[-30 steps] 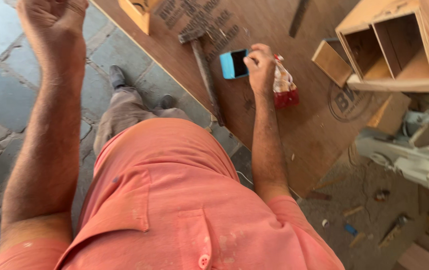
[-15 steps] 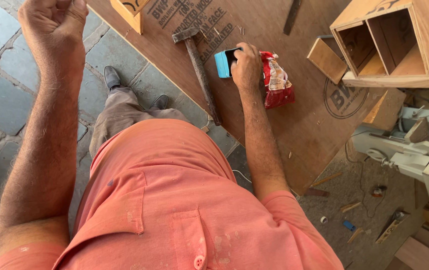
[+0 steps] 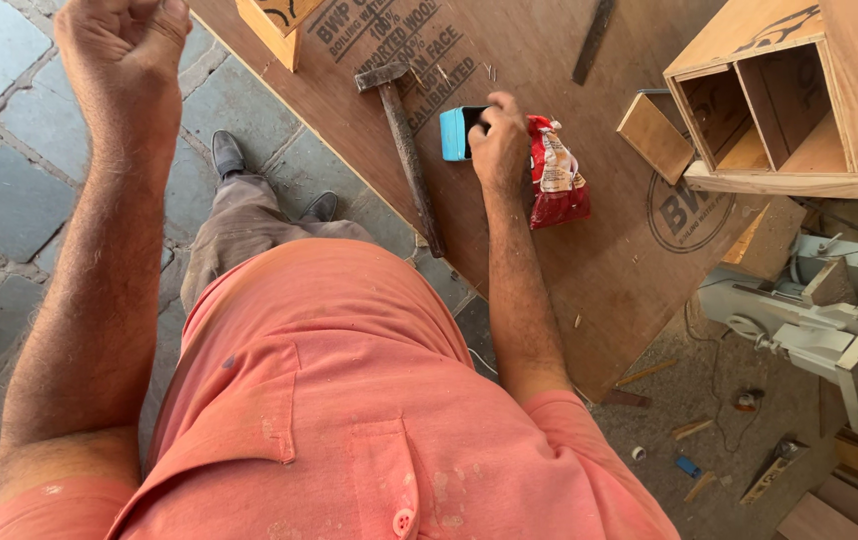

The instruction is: The person assembles small wooden boxes by applying glue to the edges of wooden panels and joining them together. They use a hammer to drive nails into the joints to secure the structure. The person repeatedly aligns the panels, applies adhesive, and hammers nails to complete the assembly.

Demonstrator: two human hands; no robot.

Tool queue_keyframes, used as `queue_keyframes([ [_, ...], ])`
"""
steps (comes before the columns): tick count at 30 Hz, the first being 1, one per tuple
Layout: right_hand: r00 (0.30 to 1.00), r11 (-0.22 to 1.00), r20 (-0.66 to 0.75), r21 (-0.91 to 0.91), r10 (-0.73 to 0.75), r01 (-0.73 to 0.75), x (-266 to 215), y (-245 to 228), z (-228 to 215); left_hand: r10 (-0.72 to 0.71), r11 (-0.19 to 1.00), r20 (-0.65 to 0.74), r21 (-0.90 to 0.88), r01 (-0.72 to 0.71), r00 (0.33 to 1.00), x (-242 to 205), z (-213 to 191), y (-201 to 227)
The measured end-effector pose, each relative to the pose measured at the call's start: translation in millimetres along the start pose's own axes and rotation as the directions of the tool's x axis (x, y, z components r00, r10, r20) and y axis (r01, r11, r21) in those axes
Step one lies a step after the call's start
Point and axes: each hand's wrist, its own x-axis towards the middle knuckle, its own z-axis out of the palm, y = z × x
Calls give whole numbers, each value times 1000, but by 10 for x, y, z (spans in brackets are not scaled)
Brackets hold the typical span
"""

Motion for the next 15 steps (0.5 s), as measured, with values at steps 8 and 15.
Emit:
queue_keyframes([
  [8,998,912,-40,409,58,-36,-28,154,-205,5,996,43,-90,-1,999,23,53,-23],
  [15,975,533,159,817,157,-220,10,-99,-545,-37,997,84,-61,42,996,15,331,276],
])
